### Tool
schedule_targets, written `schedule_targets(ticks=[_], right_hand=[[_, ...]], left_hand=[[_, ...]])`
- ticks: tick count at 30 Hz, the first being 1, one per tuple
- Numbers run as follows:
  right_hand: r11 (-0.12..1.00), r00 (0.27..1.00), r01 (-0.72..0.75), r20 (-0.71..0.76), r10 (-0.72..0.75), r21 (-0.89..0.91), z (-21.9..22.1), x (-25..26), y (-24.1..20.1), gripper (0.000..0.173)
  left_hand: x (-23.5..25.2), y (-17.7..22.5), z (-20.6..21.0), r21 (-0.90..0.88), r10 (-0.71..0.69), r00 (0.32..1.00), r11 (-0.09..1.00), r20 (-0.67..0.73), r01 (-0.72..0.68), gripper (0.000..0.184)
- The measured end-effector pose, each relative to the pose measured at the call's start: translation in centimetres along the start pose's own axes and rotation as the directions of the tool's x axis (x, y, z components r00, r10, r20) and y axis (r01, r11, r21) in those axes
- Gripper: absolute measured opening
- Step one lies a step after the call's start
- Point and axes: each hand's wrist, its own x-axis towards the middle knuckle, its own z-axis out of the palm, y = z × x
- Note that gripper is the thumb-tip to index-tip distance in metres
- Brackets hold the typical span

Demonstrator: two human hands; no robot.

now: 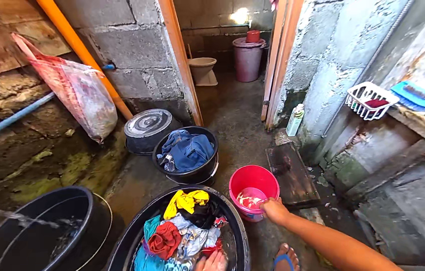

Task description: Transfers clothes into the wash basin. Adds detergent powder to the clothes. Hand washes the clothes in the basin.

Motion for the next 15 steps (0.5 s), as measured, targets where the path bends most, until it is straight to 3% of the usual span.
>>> schedule_targets(ticks=[2,4,6,8,11,15], right_hand=[[1.000,1.000,-0.005,0.011,0.005,0.003,0.0,0.3,-0.2,0.032],[1.000,1.000,-0.015,0.023,0.015,0.003,0.3,0.2,-0.5,0.032],[1.000,0.999,-0.019,0.040,0.020,-0.008,-0.1,0.2,-0.7,0.033],[1.000,0.999,-0.011,0.040,0.011,-0.011,-0.4,0.2,-0.8,0.035],[0.999,0.998,0.035,-0.047,-0.035,0.016,-1.3,0.6,-0.3,0.035],[0.950,0.969,0.061,-0.245,0.016,0.305,-5.1,1.9,1.8,0.037]], left_hand=[[0.4,1.4,8.5,-0.105,0.076,0.982,0.993,0.174,-0.058,0.059],[1.1,3.5,16.0,-0.017,0.038,0.938,0.999,0.344,-0.034,0.063],[1.6,5.6,21.9,0.098,-0.024,0.944,0.995,0.328,-0.008,0.063],[1.8,6.9,24.9,0.193,-0.023,0.967,0.981,0.252,-0.028,0.063],[1.3,6.9,23.5,0.360,0.023,0.976,0.927,0.217,-0.102,0.057],[-0.1,6.4,15.3,0.492,0.086,0.987,0.859,0.132,-0.141,0.048]])
